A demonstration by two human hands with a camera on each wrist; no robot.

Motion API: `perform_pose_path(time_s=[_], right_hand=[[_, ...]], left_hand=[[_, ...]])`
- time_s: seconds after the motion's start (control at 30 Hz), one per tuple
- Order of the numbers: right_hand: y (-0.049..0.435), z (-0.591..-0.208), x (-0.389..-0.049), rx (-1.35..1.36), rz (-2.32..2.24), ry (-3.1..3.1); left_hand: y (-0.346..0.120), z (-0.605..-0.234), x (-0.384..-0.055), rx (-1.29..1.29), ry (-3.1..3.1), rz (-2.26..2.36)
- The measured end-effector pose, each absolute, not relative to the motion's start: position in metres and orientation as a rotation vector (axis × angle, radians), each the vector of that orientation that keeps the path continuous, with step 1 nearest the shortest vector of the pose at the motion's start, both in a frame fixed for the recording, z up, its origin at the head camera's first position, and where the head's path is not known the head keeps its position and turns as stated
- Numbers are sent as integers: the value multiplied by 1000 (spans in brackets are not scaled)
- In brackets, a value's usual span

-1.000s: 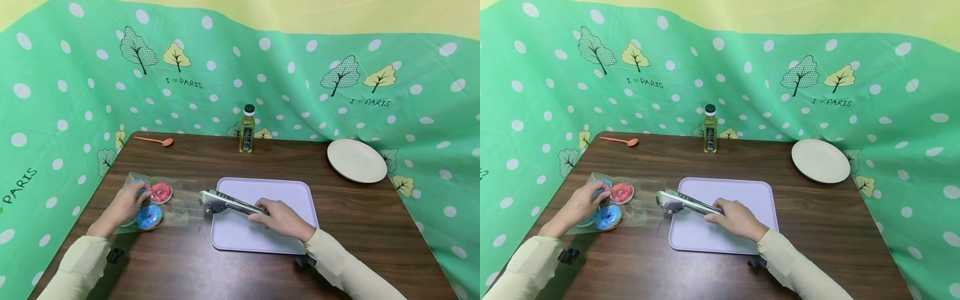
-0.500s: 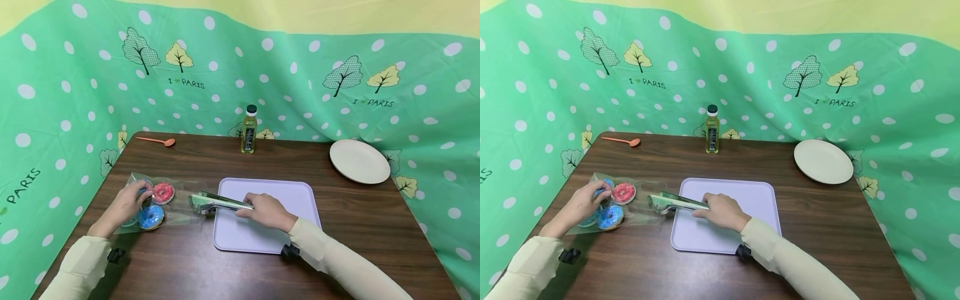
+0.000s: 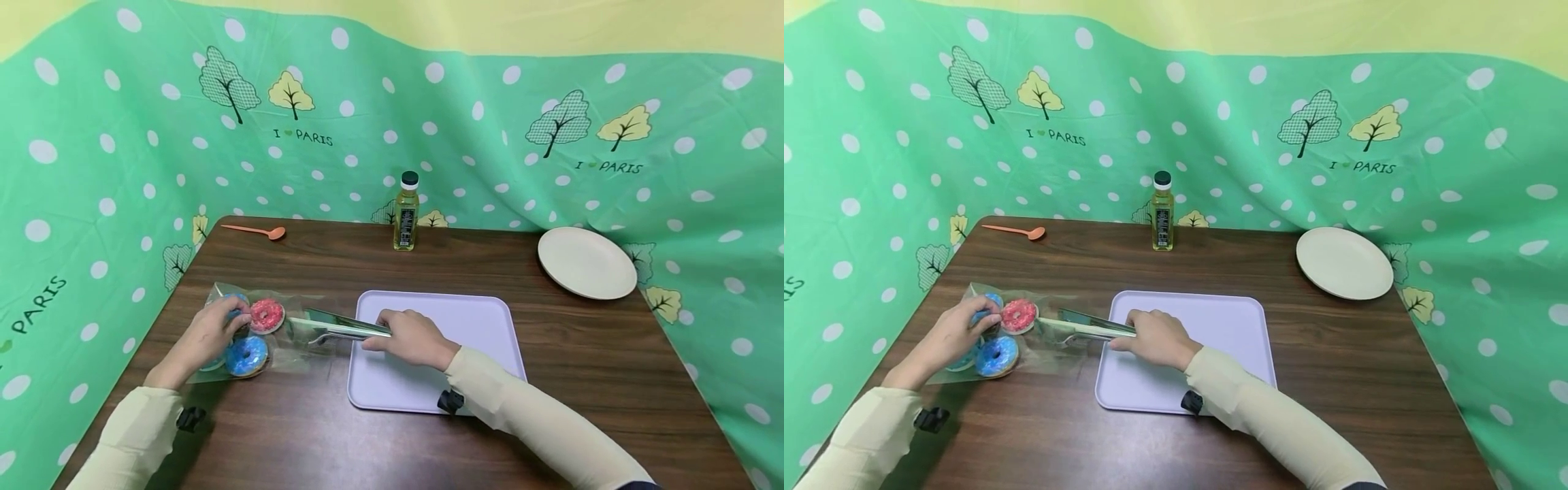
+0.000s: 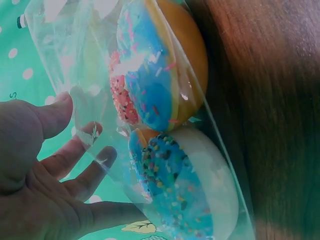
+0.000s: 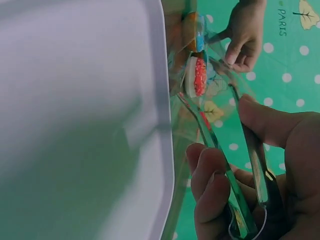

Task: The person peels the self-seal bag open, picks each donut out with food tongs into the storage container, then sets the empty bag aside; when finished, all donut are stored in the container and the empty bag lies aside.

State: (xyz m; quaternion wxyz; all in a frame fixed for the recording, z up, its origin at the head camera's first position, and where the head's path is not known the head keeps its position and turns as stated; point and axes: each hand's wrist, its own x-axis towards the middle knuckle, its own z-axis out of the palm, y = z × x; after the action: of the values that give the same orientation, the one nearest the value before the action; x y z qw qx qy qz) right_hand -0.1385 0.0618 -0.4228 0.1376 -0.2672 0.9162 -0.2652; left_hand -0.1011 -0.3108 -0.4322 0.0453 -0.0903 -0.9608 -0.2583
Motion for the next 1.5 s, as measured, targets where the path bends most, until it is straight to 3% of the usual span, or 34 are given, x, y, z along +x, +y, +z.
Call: perform_pose_path(time_s=[1.5], right_hand=[[5, -438, -154, -1055, -588, 2819]], left_hand=[[-310, -434, -99, -282, -2918, -719]])
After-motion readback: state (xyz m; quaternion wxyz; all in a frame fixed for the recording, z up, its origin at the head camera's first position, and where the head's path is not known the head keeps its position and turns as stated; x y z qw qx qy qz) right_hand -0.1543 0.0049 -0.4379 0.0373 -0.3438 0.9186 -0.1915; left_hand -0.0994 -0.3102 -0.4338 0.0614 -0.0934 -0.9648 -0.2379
